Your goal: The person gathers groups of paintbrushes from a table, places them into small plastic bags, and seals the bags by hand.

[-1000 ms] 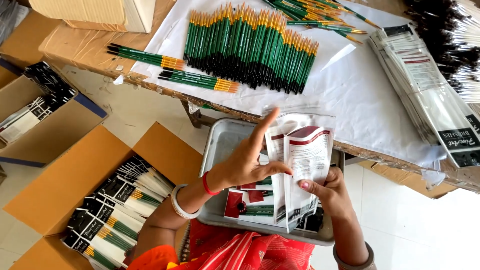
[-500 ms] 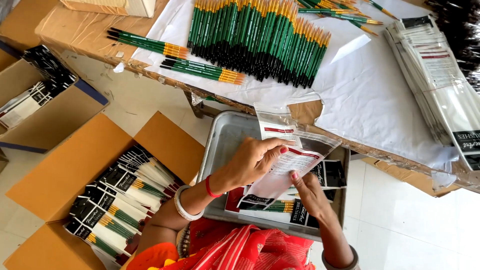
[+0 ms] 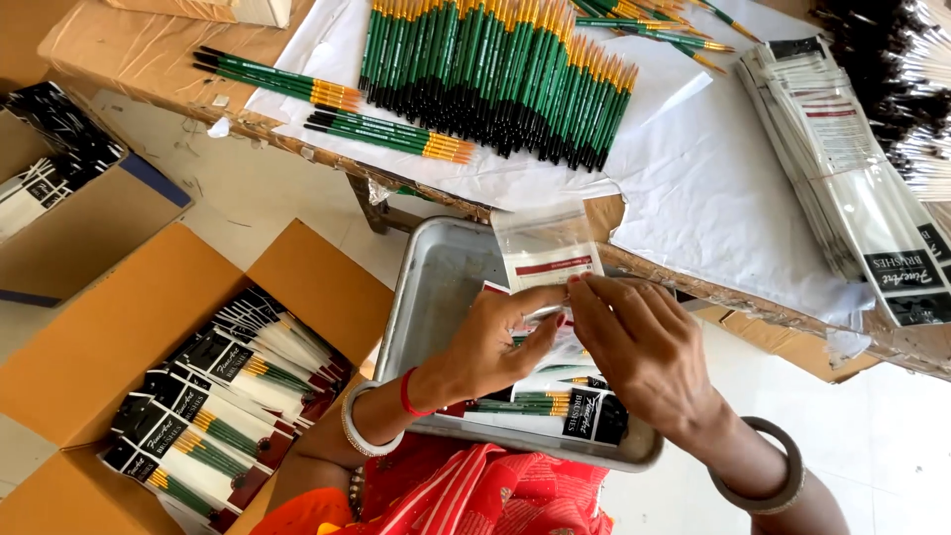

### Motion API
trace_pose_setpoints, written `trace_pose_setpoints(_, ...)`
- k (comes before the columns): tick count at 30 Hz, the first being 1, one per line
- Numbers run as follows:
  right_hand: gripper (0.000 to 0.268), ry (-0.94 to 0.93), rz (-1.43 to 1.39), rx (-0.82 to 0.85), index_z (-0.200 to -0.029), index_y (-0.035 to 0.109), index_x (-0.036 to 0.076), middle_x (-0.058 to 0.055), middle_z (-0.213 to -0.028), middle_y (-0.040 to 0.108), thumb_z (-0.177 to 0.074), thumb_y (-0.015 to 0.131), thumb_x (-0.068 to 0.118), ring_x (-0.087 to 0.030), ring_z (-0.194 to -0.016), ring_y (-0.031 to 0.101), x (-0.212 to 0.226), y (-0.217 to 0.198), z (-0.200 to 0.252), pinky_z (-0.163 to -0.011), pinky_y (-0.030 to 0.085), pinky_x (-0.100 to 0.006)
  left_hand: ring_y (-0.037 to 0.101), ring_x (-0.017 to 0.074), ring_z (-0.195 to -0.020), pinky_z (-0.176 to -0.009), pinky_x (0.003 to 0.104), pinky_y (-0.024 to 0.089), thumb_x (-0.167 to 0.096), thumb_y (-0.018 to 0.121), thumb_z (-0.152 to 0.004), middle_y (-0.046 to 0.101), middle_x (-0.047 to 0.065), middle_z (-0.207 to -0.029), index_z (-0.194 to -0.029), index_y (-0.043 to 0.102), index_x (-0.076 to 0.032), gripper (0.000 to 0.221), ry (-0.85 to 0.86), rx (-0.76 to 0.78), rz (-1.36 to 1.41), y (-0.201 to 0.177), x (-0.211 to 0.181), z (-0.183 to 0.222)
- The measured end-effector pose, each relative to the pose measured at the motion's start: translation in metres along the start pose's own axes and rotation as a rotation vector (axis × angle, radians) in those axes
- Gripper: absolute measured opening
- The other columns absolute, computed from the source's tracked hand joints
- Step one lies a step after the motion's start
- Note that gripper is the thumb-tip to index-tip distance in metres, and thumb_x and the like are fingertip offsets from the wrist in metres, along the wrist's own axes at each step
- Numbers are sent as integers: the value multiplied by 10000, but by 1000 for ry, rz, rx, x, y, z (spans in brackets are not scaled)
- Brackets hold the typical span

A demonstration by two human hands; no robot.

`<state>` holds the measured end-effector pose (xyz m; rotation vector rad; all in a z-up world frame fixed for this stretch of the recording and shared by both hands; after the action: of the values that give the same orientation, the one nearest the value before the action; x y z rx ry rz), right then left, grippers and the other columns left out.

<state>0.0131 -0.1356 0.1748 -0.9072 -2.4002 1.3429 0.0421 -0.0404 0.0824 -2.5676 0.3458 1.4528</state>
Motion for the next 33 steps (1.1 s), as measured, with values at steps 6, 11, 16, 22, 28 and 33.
trace_pose_setpoints(6, 196, 113, -125, -62, -993, 742, -7, -105, -939, 749, -833, 824, 73, -181, -775, 712, -30, 4, 20, -672, 587, -290, 681, 123, -636, -542, 271, 524, -31, 612, -1007, 758, 132, -894, -1309, 642, 8, 306, -31, 73, -103, 16, -5, 3)
trace_pose_setpoints(11, 86, 542, -323, -443, -1088, 727, 21, -112, -1002, 756, -1008, 741, 49, -132, -839, 744, -132, -37, 148, -745, 599, -228, 619, 94, -535, -501, 228, 522, -28, 576, -1009, 697, 91, -771, -1414, 593, 4, 407, -60, 81, -34, 10, 11, 11)
trace_pose_setpoints(16, 321, 816, 118, 200, -1270, 727, 9, -185, -1252, 726, -958, 681, -50, -275, -1077, 713, -164, 19, 205, -943, 573, -355, 649, 52, -853, -723, 214, 562, -30, 552, -1069, 760, 158, -1213, -1434, 583, 31, 371, -89, 3, 128, -9, 8, 9)
trace_pose_setpoints(22, 206, 952, -1172, -373, -1127, 674, -40, -109, -1097, 741, -929, 669, -98, -143, -1025, 701, -80, 71, 128, -929, 568, -268, 658, 98, -1102, -940, 247, 568, -47, 545, -1117, 724, 181, -1326, -1444, 581, 28, 337, -45, 15, 129, 0, 15, 8)
trace_pose_setpoints(28, 68, 911, -927, -356, -979, 734, -38, -82, -872, 708, -920, 733, -71, -80, -808, 628, -108, 93, 156, -788, 504, -225, 803, 172, -918, -740, 257, 642, -78, 737, -990, 785, 135, -1045, -1217, 705, -54, 231, 20, -27, -237, -20, 24, 4)
trace_pose_setpoints(33, 89, 547, -1226, -381, -953, 739, 18, -75, -832, 706, -936, 715, -67, -87, -692, 597, -114, 97, 133, -623, 449, -207, 747, 154, -742, -630, 266, 590, -61, 762, -951, 773, 108, -940, -1218, 727, -106, 273, 148, 141, -177, -20, 39, -9)
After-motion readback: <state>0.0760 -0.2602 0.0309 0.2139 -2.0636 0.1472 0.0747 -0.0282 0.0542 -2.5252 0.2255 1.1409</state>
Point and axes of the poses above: each hand's wrist, its own z-axis away from the middle knuckle, its own y-axis out of the palm, x = y × z, the point moved 10 cm from there along -z, towards the middle knuckle
